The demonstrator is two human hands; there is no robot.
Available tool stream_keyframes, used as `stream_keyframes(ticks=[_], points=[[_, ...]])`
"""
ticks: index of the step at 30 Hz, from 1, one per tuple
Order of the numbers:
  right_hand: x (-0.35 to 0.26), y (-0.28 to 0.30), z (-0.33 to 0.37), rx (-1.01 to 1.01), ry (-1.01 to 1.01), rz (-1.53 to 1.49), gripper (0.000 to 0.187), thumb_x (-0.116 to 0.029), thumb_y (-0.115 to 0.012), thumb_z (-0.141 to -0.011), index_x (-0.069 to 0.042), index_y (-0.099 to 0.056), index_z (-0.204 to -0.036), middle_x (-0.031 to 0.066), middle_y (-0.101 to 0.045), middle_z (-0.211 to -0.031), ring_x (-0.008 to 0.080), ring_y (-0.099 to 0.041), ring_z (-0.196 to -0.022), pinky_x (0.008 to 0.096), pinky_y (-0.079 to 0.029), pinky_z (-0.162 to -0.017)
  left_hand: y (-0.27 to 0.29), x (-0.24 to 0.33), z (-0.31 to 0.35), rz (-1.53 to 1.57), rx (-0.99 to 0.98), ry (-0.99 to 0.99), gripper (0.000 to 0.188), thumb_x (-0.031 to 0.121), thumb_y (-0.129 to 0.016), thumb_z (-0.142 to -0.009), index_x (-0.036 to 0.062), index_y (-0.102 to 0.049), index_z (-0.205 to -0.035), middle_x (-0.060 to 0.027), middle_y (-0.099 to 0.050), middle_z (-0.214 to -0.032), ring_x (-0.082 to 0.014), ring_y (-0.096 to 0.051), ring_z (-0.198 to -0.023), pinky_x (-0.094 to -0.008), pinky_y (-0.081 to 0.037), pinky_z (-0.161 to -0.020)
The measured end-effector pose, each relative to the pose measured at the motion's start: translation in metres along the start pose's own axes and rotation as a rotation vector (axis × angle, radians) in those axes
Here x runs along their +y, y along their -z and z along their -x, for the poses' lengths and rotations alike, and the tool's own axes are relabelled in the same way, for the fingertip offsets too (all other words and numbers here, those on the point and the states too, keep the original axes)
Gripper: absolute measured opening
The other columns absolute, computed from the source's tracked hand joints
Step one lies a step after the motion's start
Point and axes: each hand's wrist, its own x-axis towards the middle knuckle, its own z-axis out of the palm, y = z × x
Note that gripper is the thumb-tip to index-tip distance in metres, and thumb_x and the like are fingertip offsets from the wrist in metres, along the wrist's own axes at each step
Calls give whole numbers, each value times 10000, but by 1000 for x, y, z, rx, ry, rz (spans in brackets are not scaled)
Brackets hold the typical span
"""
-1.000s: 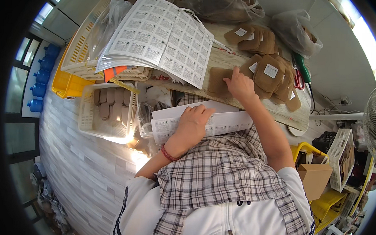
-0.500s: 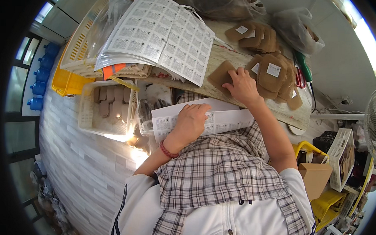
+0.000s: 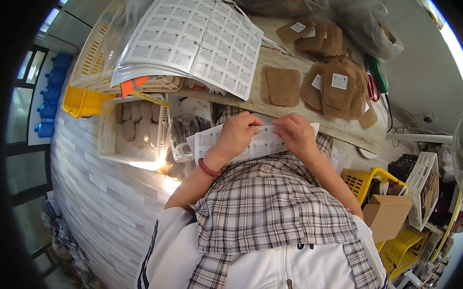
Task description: The person repeatedly peels small white labels from a sheet and affixes them to small brown paper pouches on a cluttered workbench. They handle the pouches one at a time, placing each labeled pouch into a plastic bag after application.
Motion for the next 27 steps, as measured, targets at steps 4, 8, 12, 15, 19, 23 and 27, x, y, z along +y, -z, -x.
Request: stream_keyframes(ticks=[4,8,12,15,19,23,27], points=[[-8,-18,6,112,87,77,237,-86,-789,-730,-117,-726,-956,33,-675,-922,244,-632,-811,356,-495,-701,2,1,-5,70,-50,54,152,0,-700,-812,-20,-707,-962,-105,-676,-894,-184,-662,-803,-300,-519,-726],[-10,-25,7,182,170,136,238,-51,-776,-706,-112,-729,-932,35,-679,-926,234,-642,-805,341,-500,-694,4,-5,-8,103,-100,106,159,-3,-697,-815,-29,-707,-971,-97,-679,-899,-171,-660,-816,-294,-520,-738],[-9,-27,5,201,174,111,239,-28,-768,-687,-110,-726,-908,46,-681,-935,237,-650,-821,338,-511,-691,3,-9,-9,121,-96,111,164,-4,-697,-815,-31,-708,-977,-95,-680,-902,-168,-659,-831,-292,-517,-745],[-9,-32,5,221,117,52,235,1,-772,-683,-90,-715,-892,66,-679,-941,253,-651,-832,349,-526,-713,3,-8,-11,103,-90,96,157,16,-695,-828,-26,-709,-978,-100,-680,-901,-181,-660,-828,-300,-514,-738],[-5,-37,13,244,-29,-131,211,28,-782,-700,-68,-695,-866,105,-650,-1022,266,-644,-865,364,-536,-746,16,6,-7,-114,-114,89,138,82,-683,-863,-3,-715,-967,-97,-683,-856,-191,-659,-804,-313,-504,-710],[-1,-25,18,184,-56,-287,164,25,-770,-750,-64,-685,-858,120,-608,-1093,247,-618,-930,351,-513,-824,25,-2,-12,4,-184,186,124,123,-683,-867,14,-717,-915,-105,-687,-800,-209,-654,-740,-323,-496,-688],[0,0,9,185,-130,-481,67,-19,-709,-857,-49,-656,-884,93,-580,-1098,188,-578,-971,308,-466,-869,19,7,-32,16,-244,243,107,104,-670,-865,7,-697,-900,-117,-698,-864,-260,-659,-777,-340,-503,-710]])
